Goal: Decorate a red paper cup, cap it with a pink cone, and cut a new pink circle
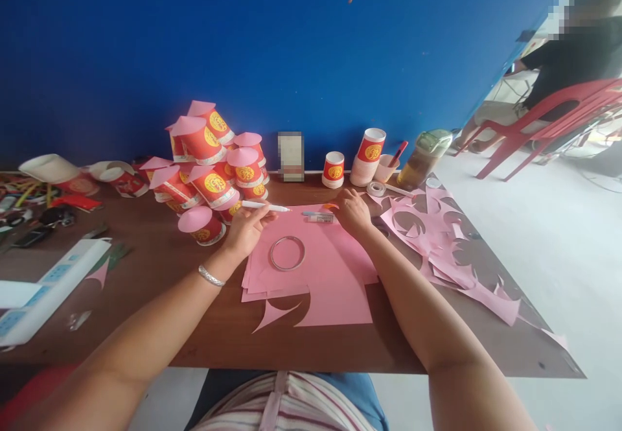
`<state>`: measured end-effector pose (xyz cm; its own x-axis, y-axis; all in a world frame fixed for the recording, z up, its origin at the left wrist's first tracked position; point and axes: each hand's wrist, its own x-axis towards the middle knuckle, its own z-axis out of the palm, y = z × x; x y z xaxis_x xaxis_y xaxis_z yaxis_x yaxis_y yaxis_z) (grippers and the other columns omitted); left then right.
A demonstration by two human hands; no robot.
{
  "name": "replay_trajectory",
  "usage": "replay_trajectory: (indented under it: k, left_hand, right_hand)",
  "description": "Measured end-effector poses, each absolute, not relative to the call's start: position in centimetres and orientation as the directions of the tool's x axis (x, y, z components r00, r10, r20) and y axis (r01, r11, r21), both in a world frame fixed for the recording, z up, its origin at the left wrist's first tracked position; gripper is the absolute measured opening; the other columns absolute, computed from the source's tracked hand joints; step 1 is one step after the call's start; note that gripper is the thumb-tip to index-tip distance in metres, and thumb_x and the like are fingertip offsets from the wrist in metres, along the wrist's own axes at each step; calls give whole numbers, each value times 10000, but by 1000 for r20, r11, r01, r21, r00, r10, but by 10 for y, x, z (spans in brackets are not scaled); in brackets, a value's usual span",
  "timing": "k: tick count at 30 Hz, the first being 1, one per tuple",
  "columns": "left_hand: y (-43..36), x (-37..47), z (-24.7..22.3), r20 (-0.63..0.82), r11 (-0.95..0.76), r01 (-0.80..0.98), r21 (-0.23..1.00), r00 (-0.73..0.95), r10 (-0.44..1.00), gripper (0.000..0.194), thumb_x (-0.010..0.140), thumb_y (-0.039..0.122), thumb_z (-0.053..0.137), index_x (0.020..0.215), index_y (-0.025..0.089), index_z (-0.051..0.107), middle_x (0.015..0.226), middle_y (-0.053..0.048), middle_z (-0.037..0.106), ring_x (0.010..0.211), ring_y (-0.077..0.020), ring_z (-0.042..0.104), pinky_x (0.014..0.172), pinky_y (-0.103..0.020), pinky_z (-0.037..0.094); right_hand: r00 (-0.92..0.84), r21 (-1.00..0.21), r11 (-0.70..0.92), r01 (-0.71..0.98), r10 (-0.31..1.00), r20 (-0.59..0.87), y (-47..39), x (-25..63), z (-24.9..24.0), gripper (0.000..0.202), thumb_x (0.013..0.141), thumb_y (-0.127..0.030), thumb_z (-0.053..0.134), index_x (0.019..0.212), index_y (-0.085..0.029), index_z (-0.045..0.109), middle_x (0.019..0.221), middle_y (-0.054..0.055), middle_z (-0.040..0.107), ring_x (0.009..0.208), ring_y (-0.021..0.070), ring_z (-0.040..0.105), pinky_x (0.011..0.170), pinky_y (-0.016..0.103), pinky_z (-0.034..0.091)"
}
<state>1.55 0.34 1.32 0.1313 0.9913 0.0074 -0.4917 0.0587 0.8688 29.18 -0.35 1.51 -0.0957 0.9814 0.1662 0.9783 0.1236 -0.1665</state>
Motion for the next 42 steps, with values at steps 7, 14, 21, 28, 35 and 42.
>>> replay_trajectory:
  k: [7,14,21,28,35,42]
  left_hand:
    - [-4,20,12,-9,90,-451,888,179,984,467,574,349,1005,873,155,703,785,18,731,681,-126,730,713,-276,606]
    - [-3,19,10,-42,113,-412,904,179,983,488,567,363,1007,878,154,696,761,5,744,657,-125,724,672,-259,592]
    - [-2,16,10,-45,118,-419,900,180,983,481,552,358,1013,865,162,705,760,15,743,659,-117,720,669,-242,596]
    - [0,16,5,-64,132,-404,905,179,982,476,545,361,1010,854,158,709,737,18,734,659,-123,725,666,-243,600]
    - [-2,17,5,-39,124,-403,907,212,976,442,574,359,997,855,164,718,759,11,736,671,-127,717,676,-260,599]
    - [-1,16,4,-3,101,-440,892,216,976,427,585,353,998,853,154,731,759,6,740,693,-127,719,722,-274,600]
  right_hand:
    - [-46,-242,65,968,996,82,3,289,22,254,987,-200,577,1071,-172,815,1167,128,761,1090,251,700,909,334,565]
    - [60,-328,-31,944,995,80,8,294,20,165,894,-143,647,988,-125,781,1091,166,790,987,273,752,870,351,573]
    - [42,-495,40,868,987,155,6,290,18,273,1015,-166,544,1207,-178,738,957,47,827,735,143,757,748,248,593]
    - [-20,-395,92,914,983,181,-4,285,9,278,997,-174,559,1129,-180,805,1195,126,789,1060,269,735,908,361,563]
    - [-80,-301,99,949,994,72,8,285,12,228,981,-260,636,1100,-247,830,1161,85,797,1034,254,731,858,318,545]
    - [-60,-303,71,950,997,45,18,271,28,144,930,-238,685,951,-161,804,1115,188,801,1014,333,755,851,388,557]
